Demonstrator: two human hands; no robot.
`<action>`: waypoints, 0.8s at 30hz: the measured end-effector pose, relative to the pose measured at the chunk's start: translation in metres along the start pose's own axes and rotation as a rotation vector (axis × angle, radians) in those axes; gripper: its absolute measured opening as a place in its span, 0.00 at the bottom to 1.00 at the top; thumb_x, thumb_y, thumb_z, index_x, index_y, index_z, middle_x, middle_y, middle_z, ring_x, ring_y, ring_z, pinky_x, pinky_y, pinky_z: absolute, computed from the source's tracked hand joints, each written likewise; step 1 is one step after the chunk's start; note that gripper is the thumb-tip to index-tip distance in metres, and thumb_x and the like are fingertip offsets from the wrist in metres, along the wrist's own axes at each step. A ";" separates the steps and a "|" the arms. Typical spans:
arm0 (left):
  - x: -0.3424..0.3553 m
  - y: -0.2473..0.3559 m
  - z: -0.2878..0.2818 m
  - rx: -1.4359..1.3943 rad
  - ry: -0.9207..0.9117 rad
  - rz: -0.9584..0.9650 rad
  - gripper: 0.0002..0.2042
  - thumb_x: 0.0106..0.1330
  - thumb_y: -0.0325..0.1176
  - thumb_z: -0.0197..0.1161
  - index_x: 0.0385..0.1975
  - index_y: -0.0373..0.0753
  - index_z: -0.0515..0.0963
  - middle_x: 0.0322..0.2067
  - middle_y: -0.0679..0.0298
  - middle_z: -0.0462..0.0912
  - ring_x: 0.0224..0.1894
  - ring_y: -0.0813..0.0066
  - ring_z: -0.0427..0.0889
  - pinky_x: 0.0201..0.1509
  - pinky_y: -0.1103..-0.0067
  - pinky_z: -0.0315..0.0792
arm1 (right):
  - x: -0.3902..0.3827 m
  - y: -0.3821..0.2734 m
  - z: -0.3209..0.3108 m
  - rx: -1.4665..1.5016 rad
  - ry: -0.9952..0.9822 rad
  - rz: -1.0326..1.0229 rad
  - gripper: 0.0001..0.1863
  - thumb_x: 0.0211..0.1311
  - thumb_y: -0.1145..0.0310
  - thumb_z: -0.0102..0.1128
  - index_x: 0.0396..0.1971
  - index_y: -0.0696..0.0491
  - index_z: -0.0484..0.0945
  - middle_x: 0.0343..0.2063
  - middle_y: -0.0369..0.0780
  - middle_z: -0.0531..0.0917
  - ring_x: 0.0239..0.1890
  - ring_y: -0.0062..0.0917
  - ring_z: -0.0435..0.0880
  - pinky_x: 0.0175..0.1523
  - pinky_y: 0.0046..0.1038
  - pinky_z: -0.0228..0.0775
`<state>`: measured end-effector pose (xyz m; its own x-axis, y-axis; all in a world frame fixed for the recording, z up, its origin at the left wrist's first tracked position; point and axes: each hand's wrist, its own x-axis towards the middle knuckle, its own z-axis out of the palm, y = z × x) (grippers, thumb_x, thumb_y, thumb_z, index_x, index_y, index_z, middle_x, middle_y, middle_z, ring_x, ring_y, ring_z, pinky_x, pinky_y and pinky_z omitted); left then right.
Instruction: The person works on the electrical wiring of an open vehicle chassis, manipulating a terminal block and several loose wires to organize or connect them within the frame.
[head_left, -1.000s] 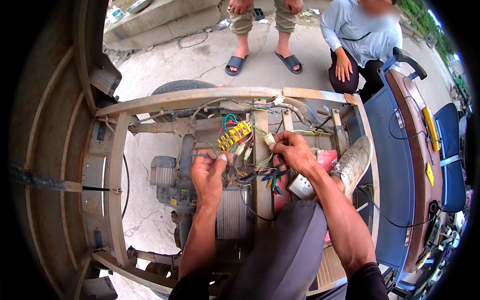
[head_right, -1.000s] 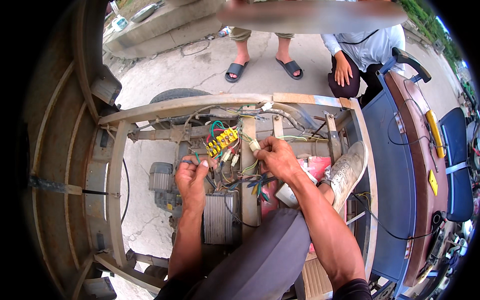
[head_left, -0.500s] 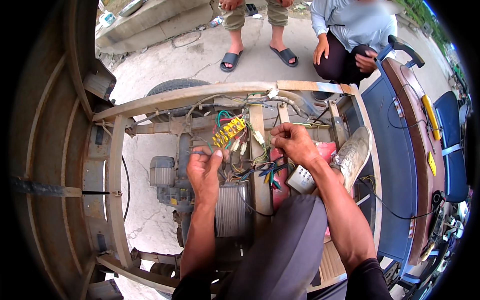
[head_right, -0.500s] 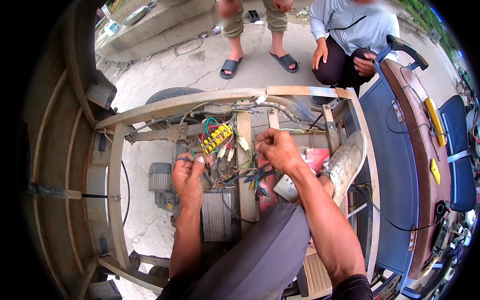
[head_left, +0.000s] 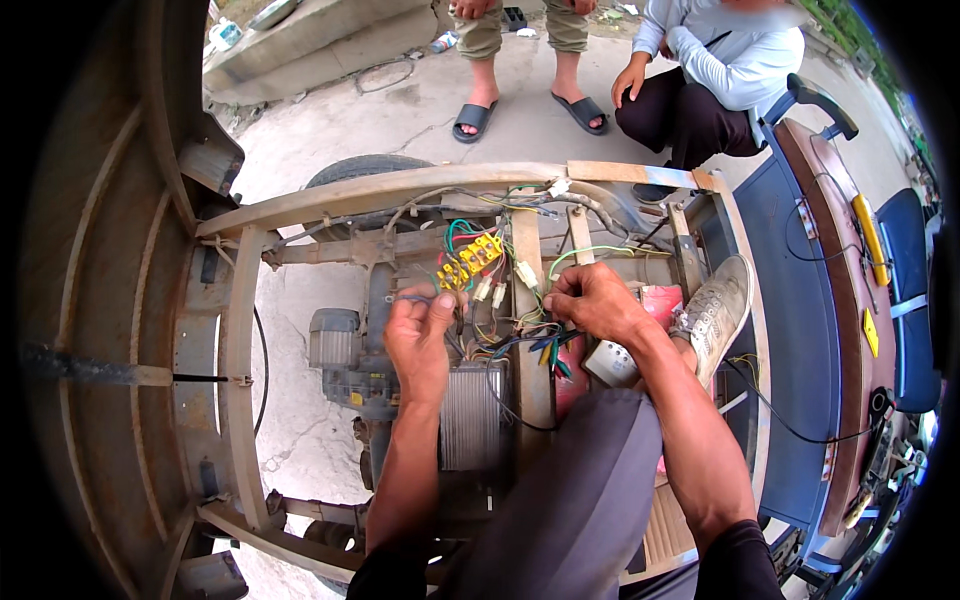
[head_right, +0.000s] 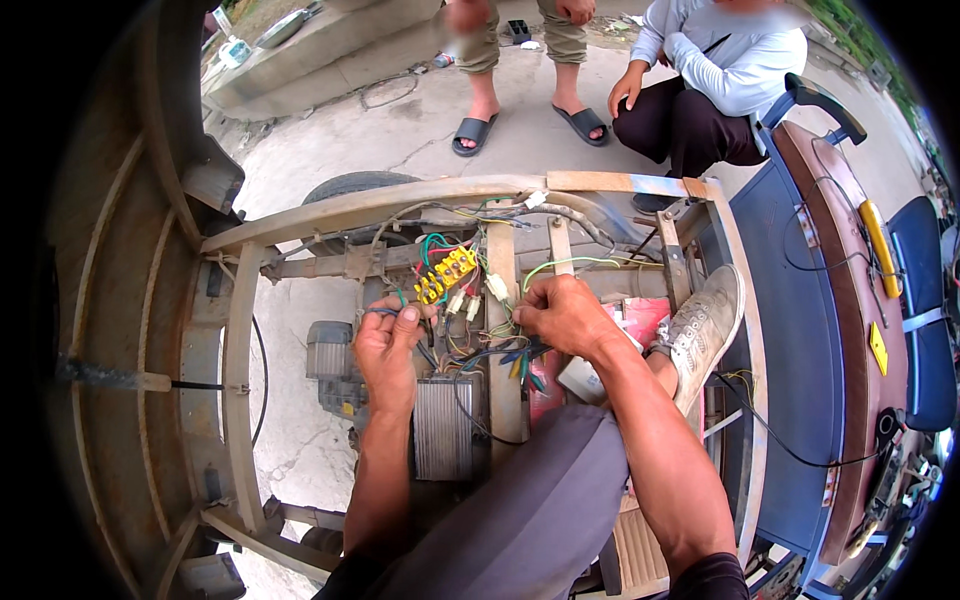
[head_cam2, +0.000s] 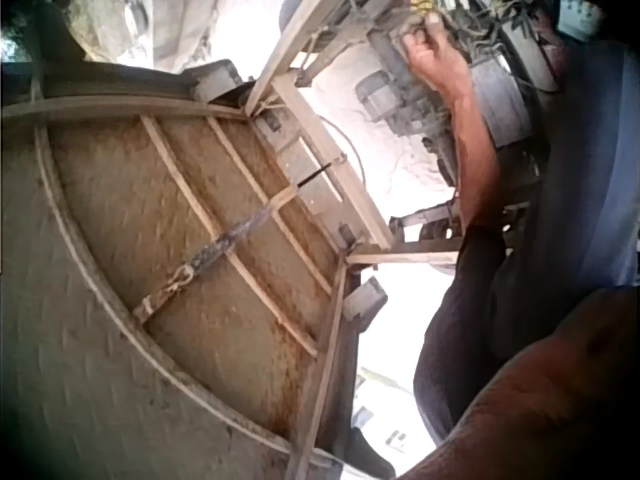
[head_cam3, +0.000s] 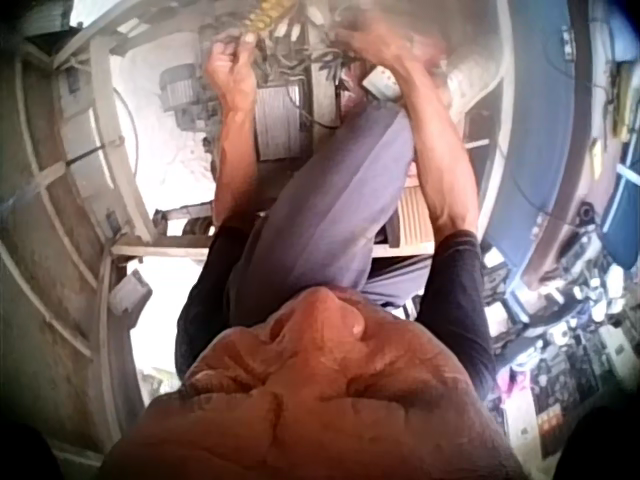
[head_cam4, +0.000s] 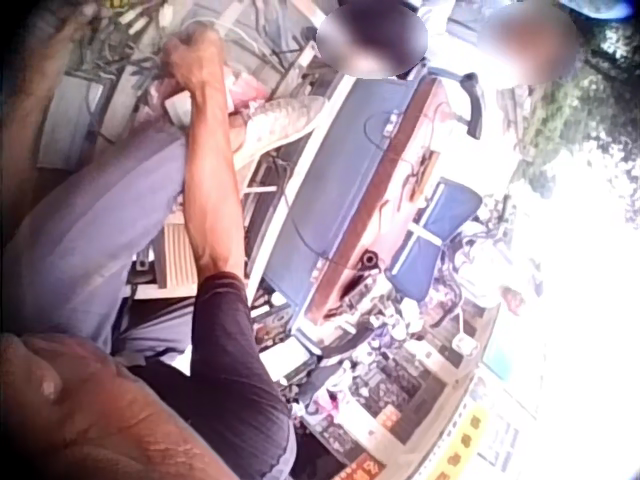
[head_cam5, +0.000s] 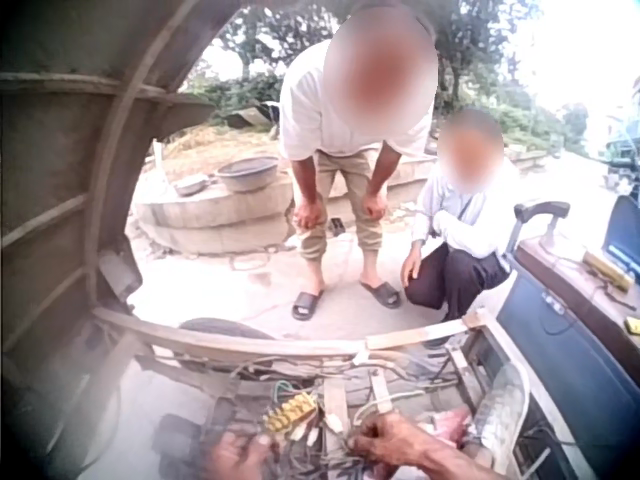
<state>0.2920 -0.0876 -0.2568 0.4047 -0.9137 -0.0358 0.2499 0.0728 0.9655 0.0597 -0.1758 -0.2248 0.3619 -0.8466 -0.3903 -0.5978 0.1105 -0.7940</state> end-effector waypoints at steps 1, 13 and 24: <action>0.000 0.000 0.000 0.005 0.004 0.002 0.11 0.70 0.29 0.64 0.46 0.34 0.72 0.37 0.55 0.86 0.38 0.69 0.84 0.46 0.76 0.79 | 0.001 0.000 0.001 0.003 -0.005 -0.003 0.12 0.55 0.64 0.68 0.25 0.59 0.83 0.21 0.41 0.84 0.27 0.25 0.83 0.36 0.31 0.76; 0.000 0.000 -0.002 0.002 0.052 0.032 0.09 0.71 0.28 0.62 0.46 0.33 0.73 0.37 0.55 0.85 0.39 0.68 0.85 0.47 0.73 0.80 | 0.001 -0.010 0.004 0.038 0.029 -0.035 0.14 0.60 0.63 0.71 0.34 0.60 0.81 0.22 0.38 0.84 0.25 0.19 0.83 0.32 0.26 0.75; 0.000 0.002 -0.002 0.001 0.043 0.014 0.10 0.70 0.29 0.64 0.45 0.34 0.73 0.36 0.56 0.86 0.38 0.70 0.84 0.45 0.76 0.79 | 0.005 -0.009 0.008 -0.116 0.050 -0.088 0.16 0.55 0.61 0.71 0.31 0.60 0.82 0.25 0.45 0.85 0.31 0.33 0.85 0.40 0.33 0.77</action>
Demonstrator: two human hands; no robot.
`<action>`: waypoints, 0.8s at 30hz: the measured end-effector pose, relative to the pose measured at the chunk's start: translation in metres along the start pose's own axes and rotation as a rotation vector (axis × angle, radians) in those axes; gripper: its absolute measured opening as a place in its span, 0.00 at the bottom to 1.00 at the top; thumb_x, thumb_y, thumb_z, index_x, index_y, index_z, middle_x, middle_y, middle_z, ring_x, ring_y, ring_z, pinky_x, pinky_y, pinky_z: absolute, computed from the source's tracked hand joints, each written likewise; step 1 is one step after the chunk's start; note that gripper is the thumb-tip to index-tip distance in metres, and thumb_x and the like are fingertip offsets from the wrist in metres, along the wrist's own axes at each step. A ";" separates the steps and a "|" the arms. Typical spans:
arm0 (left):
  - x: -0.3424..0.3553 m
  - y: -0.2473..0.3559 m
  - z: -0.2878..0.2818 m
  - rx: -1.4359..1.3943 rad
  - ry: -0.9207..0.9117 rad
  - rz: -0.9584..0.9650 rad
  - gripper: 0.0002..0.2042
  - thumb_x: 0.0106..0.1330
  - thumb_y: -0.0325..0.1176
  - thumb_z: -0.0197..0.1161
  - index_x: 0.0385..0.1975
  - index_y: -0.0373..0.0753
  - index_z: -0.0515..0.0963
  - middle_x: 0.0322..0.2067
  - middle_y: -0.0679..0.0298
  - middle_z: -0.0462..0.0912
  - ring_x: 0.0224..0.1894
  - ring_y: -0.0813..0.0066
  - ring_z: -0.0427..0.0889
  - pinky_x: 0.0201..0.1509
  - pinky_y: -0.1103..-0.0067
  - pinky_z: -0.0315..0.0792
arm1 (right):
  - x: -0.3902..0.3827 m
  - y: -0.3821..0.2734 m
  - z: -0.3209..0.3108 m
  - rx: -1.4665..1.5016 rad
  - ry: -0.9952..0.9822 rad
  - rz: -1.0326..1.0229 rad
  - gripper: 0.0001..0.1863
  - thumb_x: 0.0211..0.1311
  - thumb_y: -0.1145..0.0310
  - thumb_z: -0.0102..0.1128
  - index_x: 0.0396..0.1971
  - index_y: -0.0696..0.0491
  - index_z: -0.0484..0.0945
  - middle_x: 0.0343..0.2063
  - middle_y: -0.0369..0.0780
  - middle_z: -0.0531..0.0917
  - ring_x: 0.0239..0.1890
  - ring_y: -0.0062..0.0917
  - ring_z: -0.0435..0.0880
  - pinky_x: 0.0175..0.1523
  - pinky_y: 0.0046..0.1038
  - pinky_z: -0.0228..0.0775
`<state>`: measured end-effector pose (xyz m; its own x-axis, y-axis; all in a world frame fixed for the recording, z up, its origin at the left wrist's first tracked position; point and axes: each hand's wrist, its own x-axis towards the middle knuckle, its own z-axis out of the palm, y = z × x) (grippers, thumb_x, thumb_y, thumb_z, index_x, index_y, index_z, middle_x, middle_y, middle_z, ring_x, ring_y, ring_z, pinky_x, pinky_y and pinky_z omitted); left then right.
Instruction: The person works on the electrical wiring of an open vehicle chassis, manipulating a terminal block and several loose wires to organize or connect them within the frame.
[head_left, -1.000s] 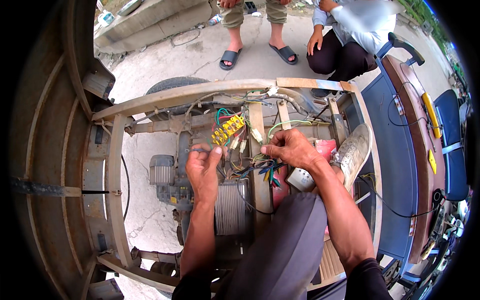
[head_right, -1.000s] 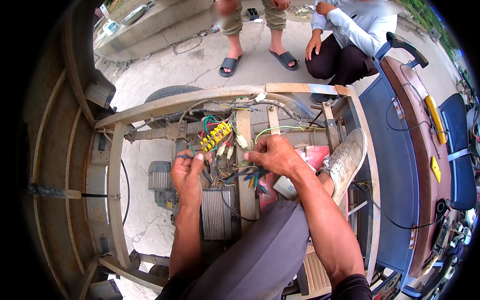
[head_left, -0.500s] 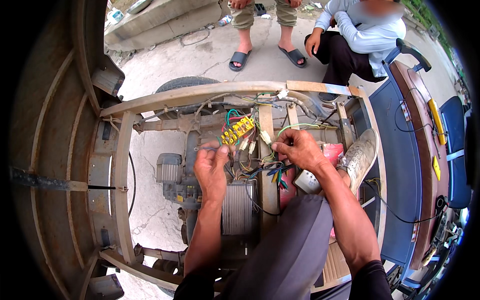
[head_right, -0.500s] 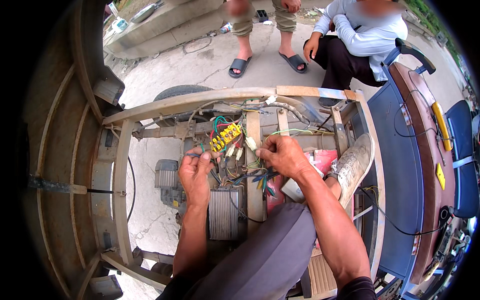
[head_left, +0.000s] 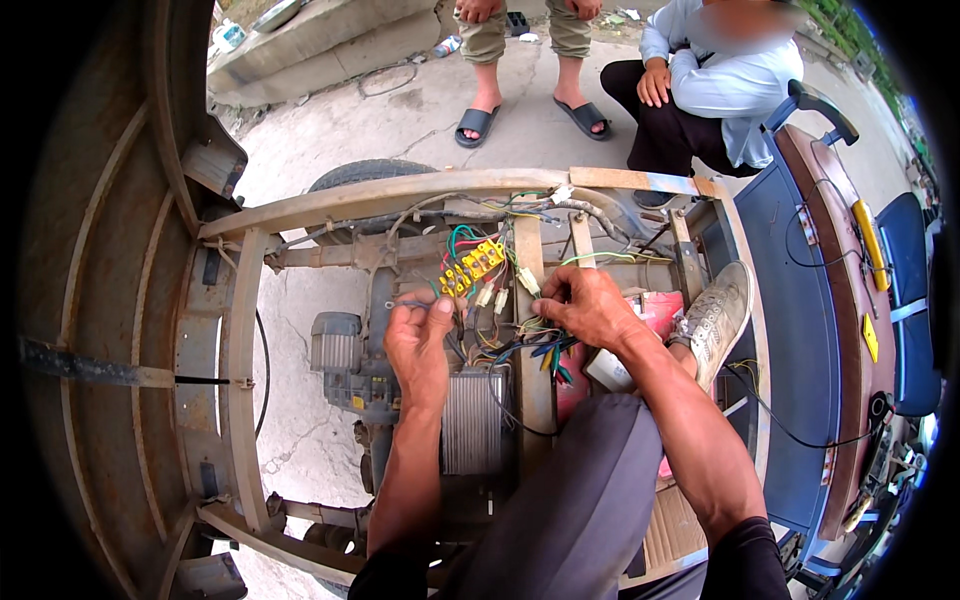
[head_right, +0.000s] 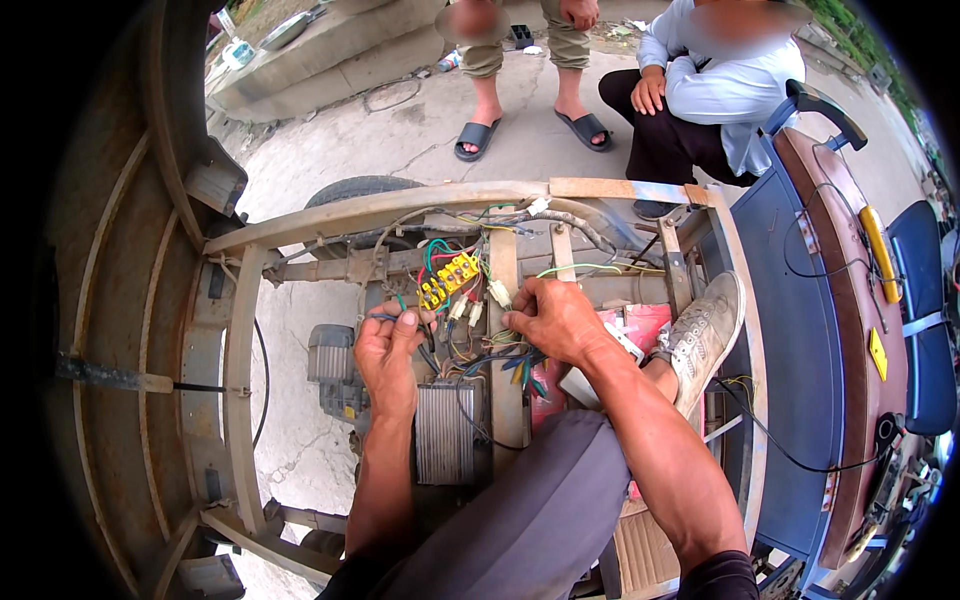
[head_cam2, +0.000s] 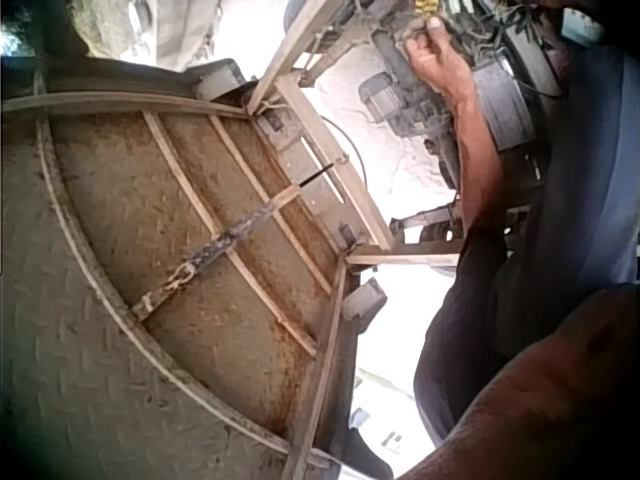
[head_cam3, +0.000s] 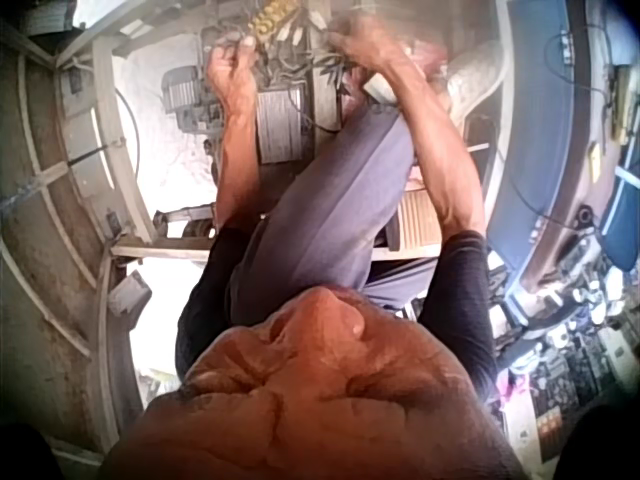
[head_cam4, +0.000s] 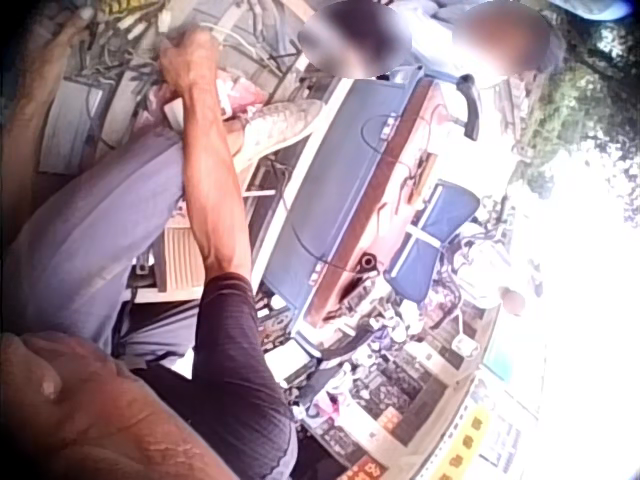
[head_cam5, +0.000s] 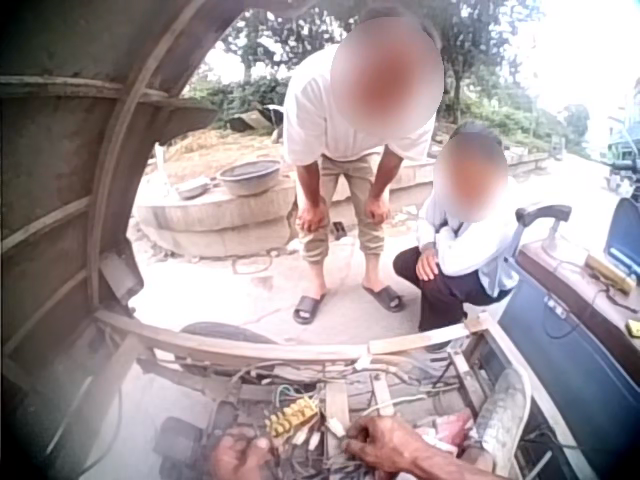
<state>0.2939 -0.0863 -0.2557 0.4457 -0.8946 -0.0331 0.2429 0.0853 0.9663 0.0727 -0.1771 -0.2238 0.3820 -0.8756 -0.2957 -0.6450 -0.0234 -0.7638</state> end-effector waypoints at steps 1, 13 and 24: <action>0.000 0.001 0.000 0.000 -0.001 0.001 0.10 0.70 0.29 0.64 0.45 0.34 0.73 0.36 0.56 0.86 0.38 0.70 0.84 0.45 0.76 0.79 | 0.001 0.003 0.001 -0.018 -0.001 -0.023 0.14 0.56 0.62 0.69 0.31 0.60 0.83 0.26 0.46 0.85 0.32 0.33 0.85 0.40 0.33 0.77; 0.000 0.000 -0.002 0.006 0.000 0.006 0.10 0.71 0.28 0.62 0.46 0.33 0.73 0.38 0.55 0.85 0.39 0.68 0.85 0.47 0.73 0.81 | 0.003 0.006 -0.003 0.440 -0.020 0.167 0.08 0.66 0.71 0.59 0.35 0.62 0.79 0.21 0.38 0.81 0.19 0.19 0.79 0.24 0.25 0.74; 0.000 0.003 0.000 -0.012 0.002 -0.006 0.10 0.71 0.27 0.62 0.47 0.32 0.72 0.37 0.55 0.86 0.39 0.68 0.86 0.47 0.72 0.82 | 0.008 0.015 -0.003 0.524 0.004 0.203 0.08 0.64 0.71 0.58 0.34 0.60 0.80 0.20 0.35 0.78 0.19 0.18 0.76 0.24 0.24 0.68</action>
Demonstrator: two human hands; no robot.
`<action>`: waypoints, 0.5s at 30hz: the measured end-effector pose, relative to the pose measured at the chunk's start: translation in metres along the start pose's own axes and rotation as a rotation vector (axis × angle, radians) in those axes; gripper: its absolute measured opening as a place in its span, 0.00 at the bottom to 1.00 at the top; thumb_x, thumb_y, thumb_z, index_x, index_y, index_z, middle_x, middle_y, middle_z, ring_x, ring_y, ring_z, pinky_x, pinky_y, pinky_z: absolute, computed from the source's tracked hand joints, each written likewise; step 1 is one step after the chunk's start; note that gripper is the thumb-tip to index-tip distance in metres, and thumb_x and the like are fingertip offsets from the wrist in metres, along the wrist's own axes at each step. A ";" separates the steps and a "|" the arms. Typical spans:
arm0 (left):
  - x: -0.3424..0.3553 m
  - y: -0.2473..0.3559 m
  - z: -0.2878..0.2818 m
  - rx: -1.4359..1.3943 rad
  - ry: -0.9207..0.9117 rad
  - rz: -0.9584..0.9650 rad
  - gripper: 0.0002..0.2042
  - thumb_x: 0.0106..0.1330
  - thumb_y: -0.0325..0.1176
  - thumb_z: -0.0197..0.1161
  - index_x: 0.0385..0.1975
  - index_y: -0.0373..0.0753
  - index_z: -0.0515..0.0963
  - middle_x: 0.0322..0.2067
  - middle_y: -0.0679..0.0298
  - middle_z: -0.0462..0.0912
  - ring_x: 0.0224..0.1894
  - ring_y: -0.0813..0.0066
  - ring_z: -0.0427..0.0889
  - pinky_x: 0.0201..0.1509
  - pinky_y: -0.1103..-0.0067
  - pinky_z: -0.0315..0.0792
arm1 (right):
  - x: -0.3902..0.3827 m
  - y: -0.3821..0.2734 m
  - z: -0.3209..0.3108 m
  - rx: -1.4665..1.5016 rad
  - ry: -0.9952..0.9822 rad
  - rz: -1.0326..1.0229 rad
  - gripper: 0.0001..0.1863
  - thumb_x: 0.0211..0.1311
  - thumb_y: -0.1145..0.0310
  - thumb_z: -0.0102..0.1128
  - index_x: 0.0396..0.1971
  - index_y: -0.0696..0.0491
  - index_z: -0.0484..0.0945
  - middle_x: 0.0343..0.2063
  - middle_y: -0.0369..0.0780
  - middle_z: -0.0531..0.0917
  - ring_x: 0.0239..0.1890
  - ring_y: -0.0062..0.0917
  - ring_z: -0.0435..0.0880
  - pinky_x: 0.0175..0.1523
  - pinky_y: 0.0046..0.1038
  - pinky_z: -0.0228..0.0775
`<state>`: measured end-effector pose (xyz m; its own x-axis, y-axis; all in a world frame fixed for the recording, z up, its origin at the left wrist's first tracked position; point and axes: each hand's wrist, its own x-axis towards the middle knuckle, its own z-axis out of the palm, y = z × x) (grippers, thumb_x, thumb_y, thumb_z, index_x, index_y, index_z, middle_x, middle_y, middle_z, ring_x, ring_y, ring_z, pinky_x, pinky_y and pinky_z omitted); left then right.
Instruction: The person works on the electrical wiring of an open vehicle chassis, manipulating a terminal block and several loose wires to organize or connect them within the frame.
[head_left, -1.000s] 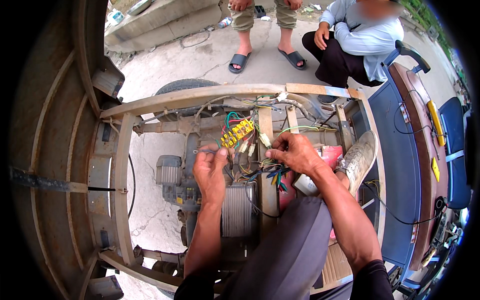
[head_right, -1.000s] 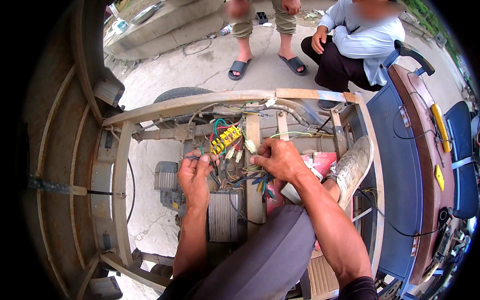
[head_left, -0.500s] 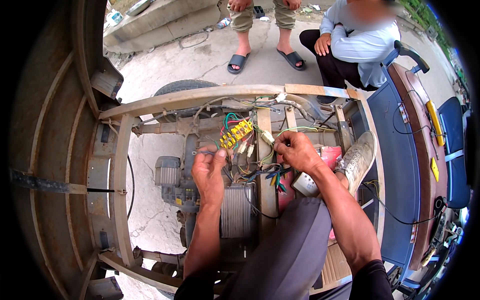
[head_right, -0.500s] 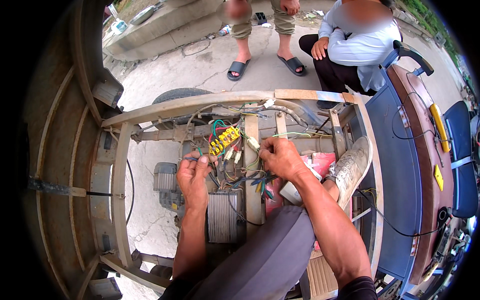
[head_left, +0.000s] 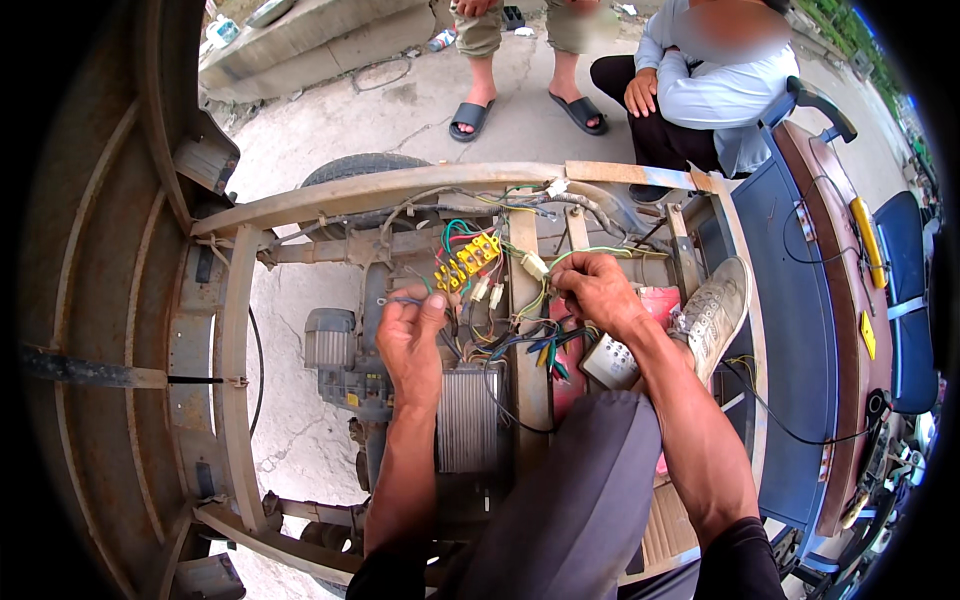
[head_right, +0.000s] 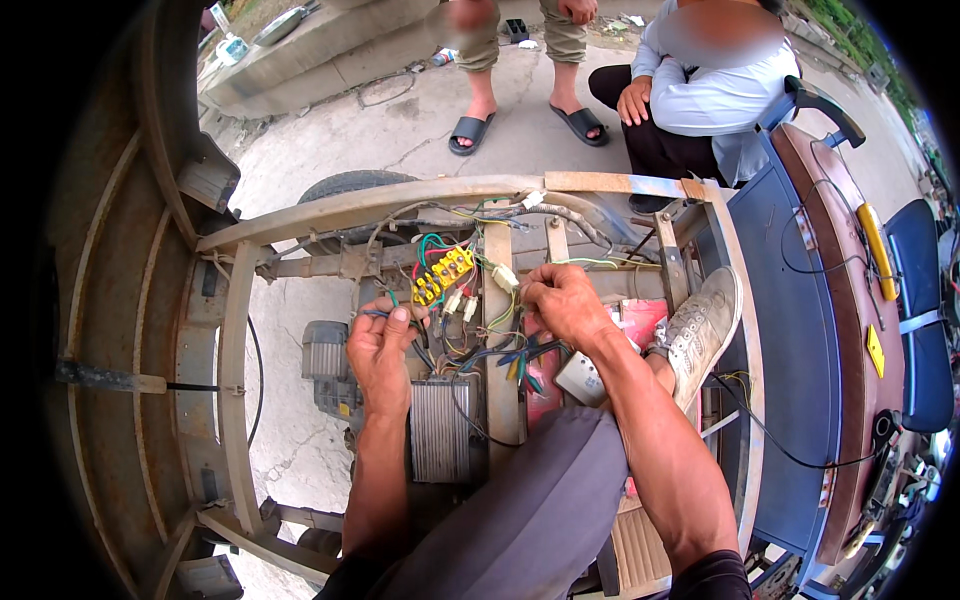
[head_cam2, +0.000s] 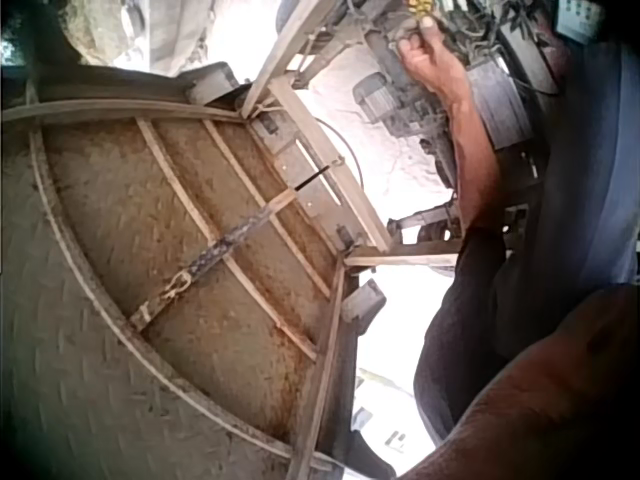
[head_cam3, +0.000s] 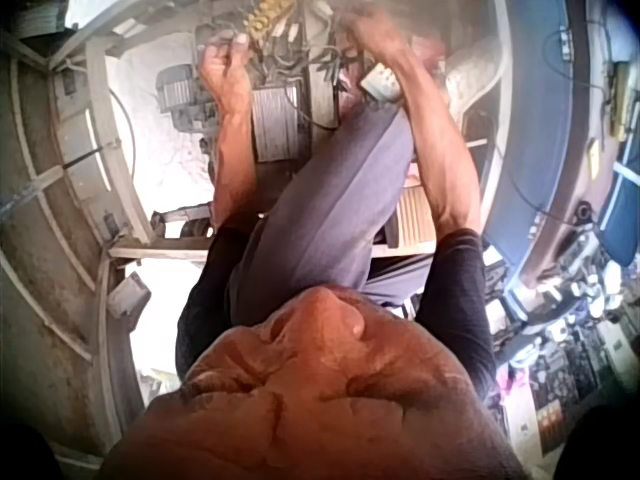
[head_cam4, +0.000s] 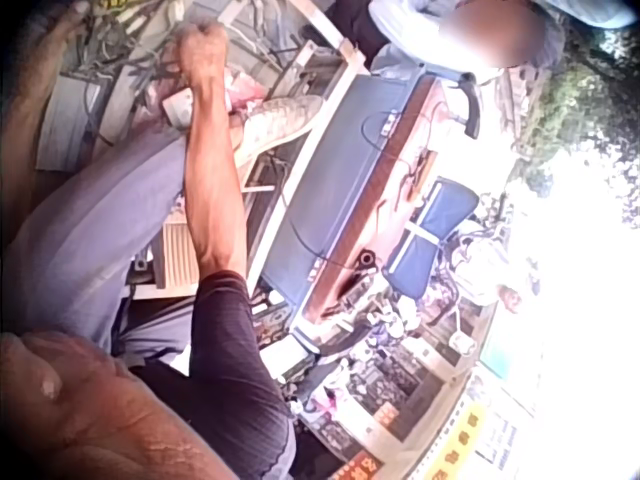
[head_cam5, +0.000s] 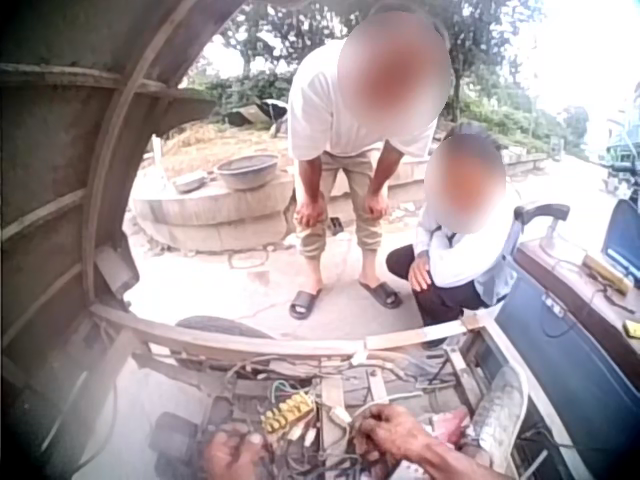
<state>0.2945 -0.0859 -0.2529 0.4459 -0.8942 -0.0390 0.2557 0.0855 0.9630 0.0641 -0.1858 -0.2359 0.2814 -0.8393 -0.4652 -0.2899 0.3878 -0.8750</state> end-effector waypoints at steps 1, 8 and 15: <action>0.000 0.000 0.000 0.000 0.000 -0.001 0.10 0.71 0.27 0.62 0.47 0.32 0.72 0.37 0.55 0.86 0.39 0.68 0.86 0.47 0.72 0.82 | 0.001 0.001 0.000 0.006 0.004 -0.015 0.06 0.65 0.72 0.57 0.34 0.59 0.79 0.20 0.32 0.76 0.17 0.15 0.71 0.22 0.22 0.65; -0.001 0.002 0.000 -0.004 0.018 -0.007 0.10 0.71 0.27 0.61 0.47 0.32 0.72 0.37 0.55 0.86 0.39 0.68 0.86 0.47 0.73 0.82 | 0.000 0.000 0.000 -0.057 -0.015 -0.001 0.08 0.66 0.70 0.56 0.34 0.59 0.79 0.20 0.32 0.75 0.19 0.15 0.72 0.24 0.21 0.65; -0.001 0.002 0.003 -0.001 0.027 -0.020 0.12 0.71 0.30 0.64 0.47 0.32 0.72 0.36 0.56 0.86 0.38 0.71 0.85 0.46 0.76 0.79 | 0.001 -0.001 -0.001 -0.185 0.054 -0.039 0.14 0.61 0.65 0.54 0.31 0.62 0.79 0.20 0.42 0.79 0.23 0.26 0.79 0.32 0.32 0.73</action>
<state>0.2916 -0.0863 -0.2502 0.4640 -0.8834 -0.0652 0.2656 0.0686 0.9616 0.0632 -0.1873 -0.2353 0.2473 -0.8737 -0.4190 -0.4441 0.2821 -0.8504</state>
